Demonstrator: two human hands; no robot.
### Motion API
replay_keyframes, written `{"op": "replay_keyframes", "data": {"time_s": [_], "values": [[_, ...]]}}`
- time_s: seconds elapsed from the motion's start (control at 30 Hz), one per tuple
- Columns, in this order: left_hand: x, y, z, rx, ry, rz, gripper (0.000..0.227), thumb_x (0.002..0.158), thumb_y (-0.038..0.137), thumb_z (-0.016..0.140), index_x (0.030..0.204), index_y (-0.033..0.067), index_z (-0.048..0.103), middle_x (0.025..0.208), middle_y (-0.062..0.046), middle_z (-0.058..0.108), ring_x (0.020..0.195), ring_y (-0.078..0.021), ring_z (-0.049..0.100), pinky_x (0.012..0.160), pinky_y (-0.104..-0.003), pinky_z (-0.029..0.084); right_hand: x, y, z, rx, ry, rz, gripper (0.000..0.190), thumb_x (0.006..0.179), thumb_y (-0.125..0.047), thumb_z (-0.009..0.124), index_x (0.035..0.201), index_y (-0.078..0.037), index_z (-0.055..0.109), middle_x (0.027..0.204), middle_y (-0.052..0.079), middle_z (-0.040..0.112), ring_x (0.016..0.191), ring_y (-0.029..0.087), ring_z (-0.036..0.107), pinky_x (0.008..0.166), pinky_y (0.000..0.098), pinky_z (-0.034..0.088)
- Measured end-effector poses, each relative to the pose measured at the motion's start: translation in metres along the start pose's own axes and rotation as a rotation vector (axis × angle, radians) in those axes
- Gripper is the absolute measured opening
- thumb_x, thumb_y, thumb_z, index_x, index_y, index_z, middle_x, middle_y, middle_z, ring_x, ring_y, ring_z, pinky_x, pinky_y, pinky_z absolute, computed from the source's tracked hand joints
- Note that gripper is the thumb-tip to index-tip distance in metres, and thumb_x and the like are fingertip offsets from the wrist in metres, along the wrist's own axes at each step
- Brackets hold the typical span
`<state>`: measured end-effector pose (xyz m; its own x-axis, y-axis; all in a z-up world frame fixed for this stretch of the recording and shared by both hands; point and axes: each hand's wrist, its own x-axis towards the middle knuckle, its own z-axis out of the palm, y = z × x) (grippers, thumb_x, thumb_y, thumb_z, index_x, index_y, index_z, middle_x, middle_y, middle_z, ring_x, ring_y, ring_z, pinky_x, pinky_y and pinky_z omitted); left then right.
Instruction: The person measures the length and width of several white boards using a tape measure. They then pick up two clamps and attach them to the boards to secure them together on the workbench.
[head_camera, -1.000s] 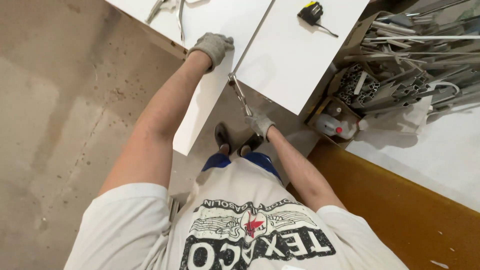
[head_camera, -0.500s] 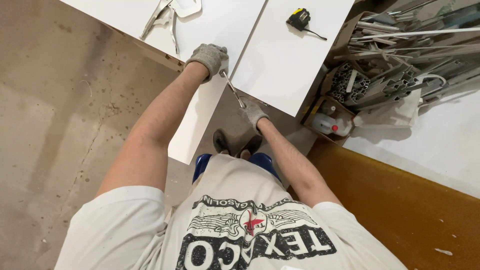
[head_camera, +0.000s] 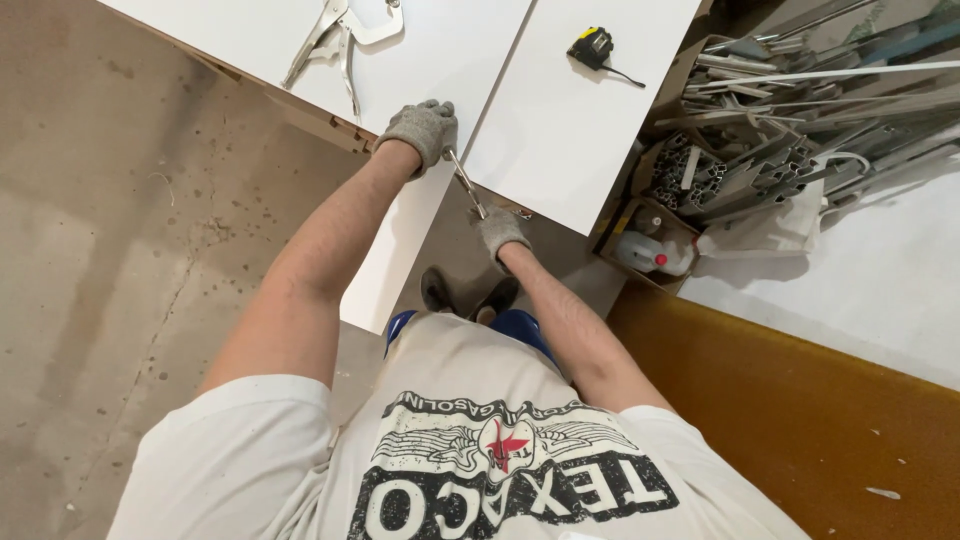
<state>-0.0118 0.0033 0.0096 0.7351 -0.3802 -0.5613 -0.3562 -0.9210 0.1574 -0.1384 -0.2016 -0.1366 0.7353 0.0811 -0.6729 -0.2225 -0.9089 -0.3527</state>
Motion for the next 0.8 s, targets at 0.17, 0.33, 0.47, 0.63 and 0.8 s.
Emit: {"op": "replay_keyframes", "data": {"time_s": [0.17, 0.33, 0.47, 0.63, 0.8], "values": [[0.028, -0.016, 0.049, 0.027, 0.12, -0.051, 0.058, 0.093, 0.026, 0.074, 0.148, 0.0293, 0.055, 0.156, 0.007, 0.048, 0.145, -0.0244, 0.041, 0.107, -0.054, 0.051, -0.036, -0.012, -0.015, -0.163, 0.037, -0.097, 0.044, 0.095, -0.039, 0.059, 0.129, -0.011, 0.065, 0.12, 0.015, 0.071, 0.12, 0.035, 0.067, 0.1, 0.0463, 0.057], [-0.002, -0.012, 0.038, 0.094, 0.171, 0.03, 0.061, 0.103, 0.05, 0.05, 0.157, 0.0242, 0.04, 0.165, 0.002, 0.037, 0.151, -0.0237, 0.034, 0.12, -0.046, 0.035, -0.012, 0.004, 0.001, -0.222, 0.025, -0.105, 0.051, 0.089, -0.042, 0.063, 0.129, -0.011, 0.066, 0.122, 0.014, 0.073, 0.121, 0.034, 0.067, 0.1, 0.0464, 0.057], [-0.069, 0.01, 0.042, 0.11, 0.159, 0.005, 0.07, 0.108, 0.052, 0.03, 0.166, 0.014, 0.022, 0.174, -0.006, 0.017, 0.16, -0.0272, 0.011, 0.131, -0.044, 0.007, -0.069, -0.029, -0.032, -0.289, -0.001, -0.155, 0.042, 0.098, -0.03, 0.054, 0.131, -0.006, 0.065, 0.123, 0.018, 0.071, 0.123, 0.036, 0.066, 0.104, 0.0461, 0.055], [-0.113, 0.032, 0.083, 0.109, 0.09, -0.019, 0.076, 0.104, 0.052, 0.029, 0.166, 0.0105, 0.018, 0.174, -0.008, 0.012, 0.16, -0.029, 0.007, 0.131, -0.044, 0.001, -0.055, -0.022, -0.033, -0.1, -0.006, -0.133, 0.05, 0.094, -0.039, 0.056, 0.131, -0.007, 0.065, 0.128, 0.019, 0.069, 0.127, 0.036, 0.063, 0.108, 0.0465, 0.052], [-0.165, 0.046, 0.035, -0.077, -0.25, -0.107, 0.067, 0.096, 0.074, 0.032, 0.139, 0.034, 0.064, 0.138, -0.001, 0.068, 0.131, -0.0298, 0.061, 0.105, -0.052, 0.05, -0.133, -0.066, -0.092, -0.011, -0.081, -0.145, 0.059, 0.093, -0.035, 0.059, 0.141, 0.0, 0.058, 0.138, 0.025, 0.063, 0.134, 0.041, 0.056, 0.116, 0.0491, 0.044]]}}
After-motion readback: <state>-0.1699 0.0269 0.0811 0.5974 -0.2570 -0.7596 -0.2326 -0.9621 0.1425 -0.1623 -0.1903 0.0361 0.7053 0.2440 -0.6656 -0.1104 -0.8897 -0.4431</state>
